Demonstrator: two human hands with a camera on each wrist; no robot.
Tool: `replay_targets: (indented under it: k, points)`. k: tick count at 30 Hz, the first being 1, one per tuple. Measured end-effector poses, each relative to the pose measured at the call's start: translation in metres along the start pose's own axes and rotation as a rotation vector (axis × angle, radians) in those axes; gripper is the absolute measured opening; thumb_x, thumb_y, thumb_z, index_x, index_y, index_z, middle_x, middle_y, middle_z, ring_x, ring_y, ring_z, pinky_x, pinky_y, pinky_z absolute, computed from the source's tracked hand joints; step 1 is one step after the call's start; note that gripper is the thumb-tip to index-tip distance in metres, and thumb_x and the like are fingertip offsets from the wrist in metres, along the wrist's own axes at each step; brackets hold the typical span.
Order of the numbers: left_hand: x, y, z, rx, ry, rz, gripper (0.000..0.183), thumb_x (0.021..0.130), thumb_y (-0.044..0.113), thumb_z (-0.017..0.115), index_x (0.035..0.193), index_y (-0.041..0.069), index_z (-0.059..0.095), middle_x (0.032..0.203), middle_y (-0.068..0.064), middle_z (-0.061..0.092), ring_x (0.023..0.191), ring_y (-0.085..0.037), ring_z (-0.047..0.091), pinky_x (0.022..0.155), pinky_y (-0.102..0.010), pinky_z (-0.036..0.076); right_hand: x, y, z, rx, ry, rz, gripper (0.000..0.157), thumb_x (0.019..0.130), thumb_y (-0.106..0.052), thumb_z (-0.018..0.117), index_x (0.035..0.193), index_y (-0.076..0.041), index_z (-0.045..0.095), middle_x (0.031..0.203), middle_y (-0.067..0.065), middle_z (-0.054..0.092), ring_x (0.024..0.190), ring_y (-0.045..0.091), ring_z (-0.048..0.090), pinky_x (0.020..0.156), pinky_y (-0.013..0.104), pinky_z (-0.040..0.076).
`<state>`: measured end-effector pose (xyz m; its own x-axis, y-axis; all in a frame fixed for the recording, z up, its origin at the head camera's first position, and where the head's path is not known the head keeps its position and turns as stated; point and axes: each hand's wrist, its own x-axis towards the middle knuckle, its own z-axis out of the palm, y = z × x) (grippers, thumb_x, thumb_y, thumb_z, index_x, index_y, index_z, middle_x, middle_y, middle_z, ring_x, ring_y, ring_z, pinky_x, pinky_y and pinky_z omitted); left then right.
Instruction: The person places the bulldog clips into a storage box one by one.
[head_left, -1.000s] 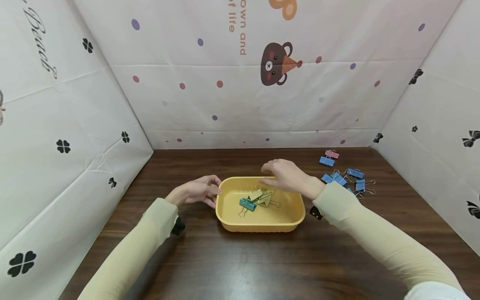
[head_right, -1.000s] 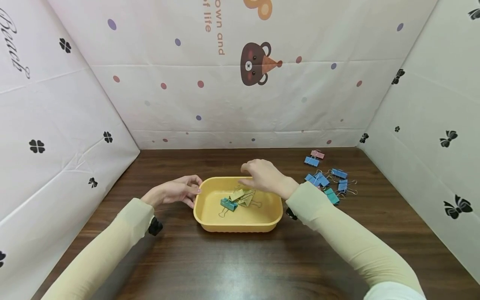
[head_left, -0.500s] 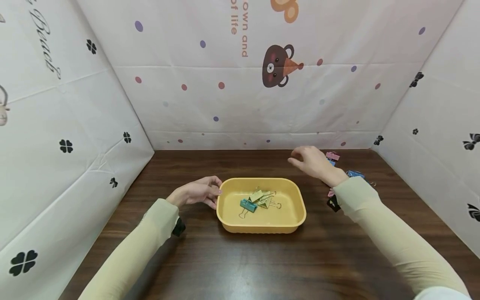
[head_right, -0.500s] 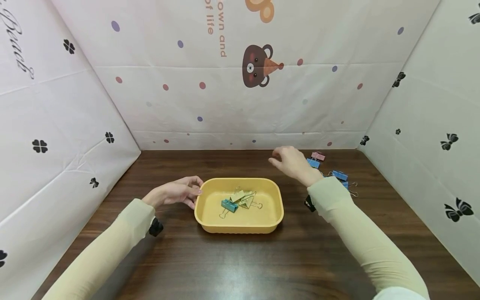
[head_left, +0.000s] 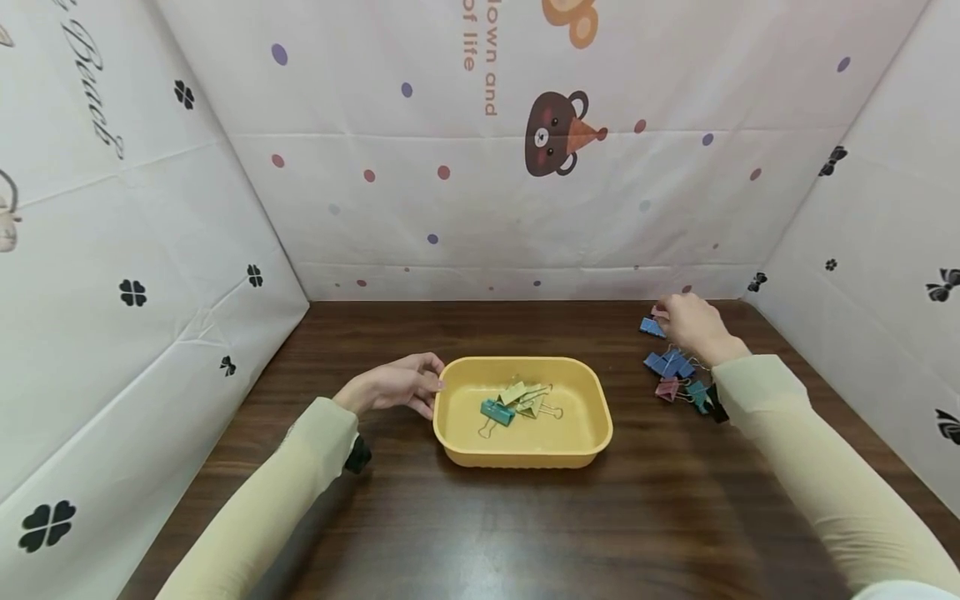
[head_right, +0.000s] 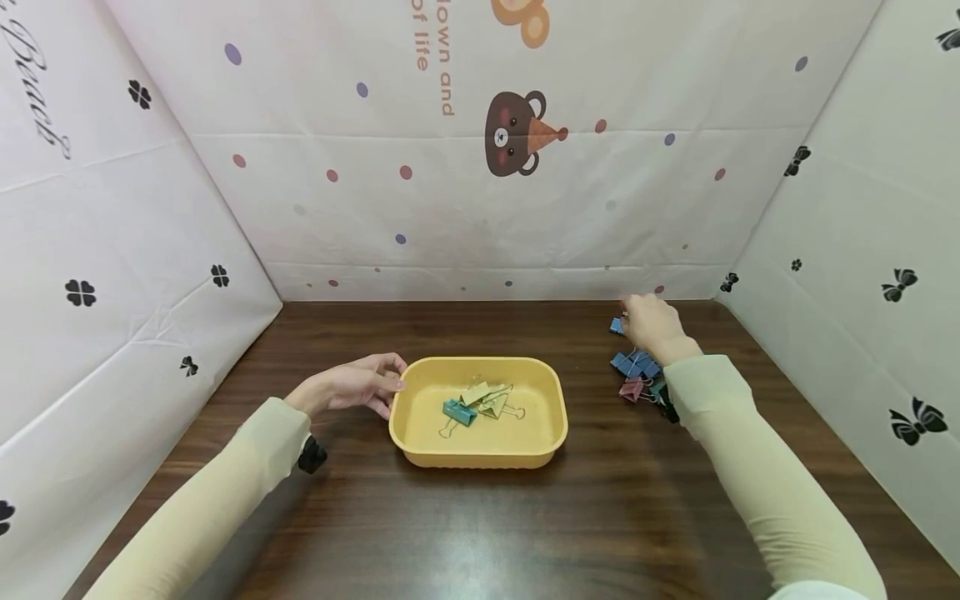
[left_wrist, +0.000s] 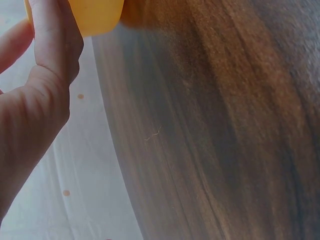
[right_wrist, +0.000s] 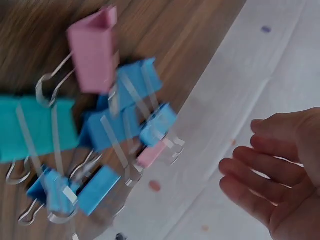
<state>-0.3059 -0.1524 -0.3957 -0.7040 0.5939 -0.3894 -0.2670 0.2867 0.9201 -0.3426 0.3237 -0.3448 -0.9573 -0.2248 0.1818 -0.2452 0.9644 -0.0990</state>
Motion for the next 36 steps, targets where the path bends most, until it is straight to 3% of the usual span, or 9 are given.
replay_targets:
  k: [3,7,14,24,31,36]
  points:
    - [0.0,0.0,0.0,-0.004,0.002,-0.003,0.035,0.1,0.007,0.047,0.129,0.0,0.029,0.093,-0.014,0.058,0.073,-0.019,0.063,0.07,-0.034,0.061,-0.003,0.013,0.0,-0.013,-0.027,0.042,0.02,0.09,-0.007,0.051,0.1,0.006,0.063,0.084,0.024,0.064,0.066,0.03,0.057,0.054,0.044,0.045]
    - [0.001,0.0,-0.001,-0.007,-0.006,-0.007,0.034,0.1,0.007,0.047,0.128,0.001,0.029,0.094,-0.014,0.057,0.074,-0.02,0.063,0.071,-0.035,0.061,-0.008,0.024,0.001,0.032,-0.056,0.066,0.015,0.089,-0.008,0.05,0.083,0.0,0.062,0.069,0.012,0.058,0.058,0.022,0.048,0.052,0.036,0.037]
    - [0.003,0.001,-0.002,0.003,0.003,-0.009,0.033,0.099,0.007,0.048,0.127,0.0,0.03,0.093,-0.013,0.057,0.073,-0.02,0.062,0.069,-0.034,0.061,-0.01,0.028,0.002,0.206,-0.147,0.056,0.022,0.092,-0.01,0.055,0.096,0.006,0.07,0.082,0.02,0.07,0.066,0.023,0.065,0.058,0.039,0.052]
    - [0.003,0.0,-0.002,-0.013,-0.006,-0.016,0.029,0.1,0.007,0.048,0.124,0.003,0.032,0.091,-0.012,0.058,0.073,-0.019,0.063,0.069,-0.034,0.061,-0.008,0.035,0.014,0.243,-0.192,0.036,0.023,0.088,-0.006,0.06,0.098,0.014,0.066,0.083,0.022,0.068,0.067,0.02,0.062,0.059,0.037,0.053]
    - [0.004,-0.001,-0.002,-0.017,-0.006,-0.005,0.029,0.1,0.007,0.048,0.124,0.003,0.032,0.091,-0.013,0.058,0.073,-0.019,0.062,0.069,-0.034,0.061,-0.011,0.036,0.022,0.369,-0.237,0.088,0.026,0.091,-0.001,0.053,0.106,0.019,0.059,0.082,0.027,0.066,0.065,0.026,0.065,0.058,0.039,0.057]
    - [0.004,-0.002,-0.003,-0.012,0.0,-0.009,0.03,0.1,0.007,0.048,0.124,0.003,0.032,0.092,-0.013,0.058,0.074,-0.02,0.062,0.069,-0.034,0.061,-0.011,0.036,0.027,0.395,-0.237,0.112,0.024,0.09,0.002,0.052,0.106,0.019,0.059,0.087,0.03,0.066,0.065,0.025,0.066,0.059,0.039,0.059]
